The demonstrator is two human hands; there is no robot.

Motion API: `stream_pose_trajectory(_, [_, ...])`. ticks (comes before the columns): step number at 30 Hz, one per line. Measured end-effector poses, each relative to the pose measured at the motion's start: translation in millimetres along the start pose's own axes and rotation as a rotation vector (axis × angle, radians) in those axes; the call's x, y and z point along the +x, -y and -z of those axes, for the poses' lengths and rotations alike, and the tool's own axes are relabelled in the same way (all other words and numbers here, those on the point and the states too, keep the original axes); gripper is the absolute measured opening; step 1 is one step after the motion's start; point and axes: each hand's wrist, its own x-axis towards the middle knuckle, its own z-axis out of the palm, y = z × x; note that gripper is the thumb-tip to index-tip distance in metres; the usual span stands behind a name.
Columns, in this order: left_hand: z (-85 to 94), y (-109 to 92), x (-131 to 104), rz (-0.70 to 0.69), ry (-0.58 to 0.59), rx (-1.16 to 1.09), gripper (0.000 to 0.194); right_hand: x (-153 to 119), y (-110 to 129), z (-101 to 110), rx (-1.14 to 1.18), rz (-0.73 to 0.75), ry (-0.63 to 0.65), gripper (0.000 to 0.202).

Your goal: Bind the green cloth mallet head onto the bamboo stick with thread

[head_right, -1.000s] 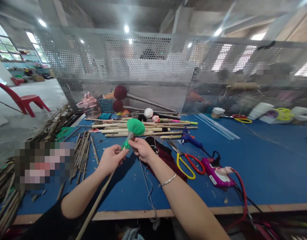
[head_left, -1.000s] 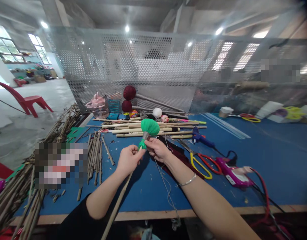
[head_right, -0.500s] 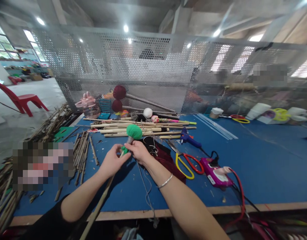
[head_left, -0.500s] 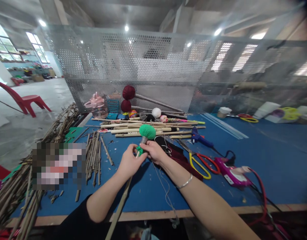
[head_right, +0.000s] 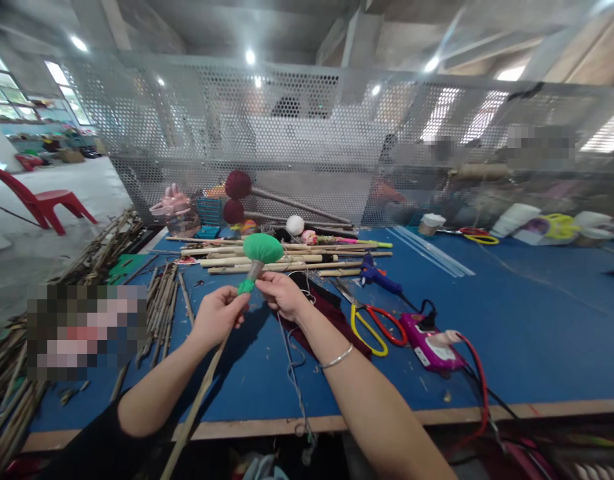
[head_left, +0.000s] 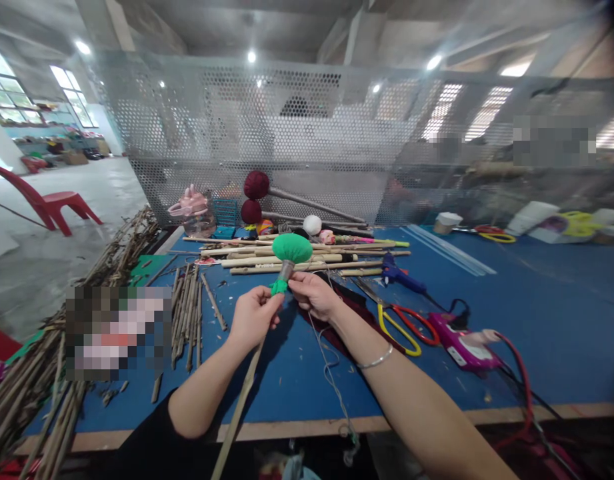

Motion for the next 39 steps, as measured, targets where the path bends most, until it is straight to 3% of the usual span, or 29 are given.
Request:
stream_pose_trajectory(5, [2.7,-2.2,1.4,0.146,0.23,-0.172,0.034,0.3,-2.6,1.7,0.029,-0.016,0.029,0.033])
stream_pose_trajectory(8, [4.5,1.2,3.2,0.249,0.178,-0.1,0.039,5.0,-11.8,3.3,-0.041,-0.037,-0.092,0.035])
stream_pose_trajectory(10, [5.2,5.7,4.0,0.146,0.056,0.048,0.044,8.0,-17.7,2.0,-0.071,-0.056,-0.157,0.037])
stream_pose_trajectory(13, [5.9,12.1,4.5,-0.136,-0.086,0.338,0.05,9.5,-22.4,-2.8,-0.116,-0.069,-0.182,0.037])
stream_pose_trajectory(15, [6.5,14.3,4.8,-0.234,-0.1,0.478,0.035,8.9,-23.1,-5.6,-0.14,-0.057,-0.183,0.037])
stream_pose_trajectory(17, [7.2,14.3,5.3,-0.239,-0.094,0.521,0.022,8.3,-22.9,-6.2,-0.137,-0.022,-0.168,0.035])
stream_pose_trajectory(22, [7.3,7.1,4.4,-0.064,-0.029,0.235,0.028,7.5,-18.2,-2.0,-0.079,0.057,-0.051,0.029])
stream_pose_trajectory(26, [3.7,0.2,1.1,-0.007,0.037,0.019,0.033,4.7,-10.4,-2.2,-0.009,0.036,0.007,0.029])
stream_pose_trajectory(30, [2.9,-3.2,0.5,0.075,0.184,-0.157,0.036,2.0,-8.6,-2.1,0.098,-0.013,0.052,0.036])
stream_pose_trajectory(34, [7.4,0.1,3.8,0.298,0.352,-0.134,0.038,4.1,-17.8,0.2,0.028,-0.069,-0.004,0.033])
stream_pose_trajectory(36, [8.9,4.3,5.0,0.279,0.298,0.02,0.041,6.4,-23.2,0.7,-0.018,-0.123,-0.039,0.035])
stream_pose_trajectory(39, [8.3,11.3,5.8,-0.003,0.091,0.316,0.036,9.1,-28.1,0.3,-0.062,-0.148,-0.05,0.036])
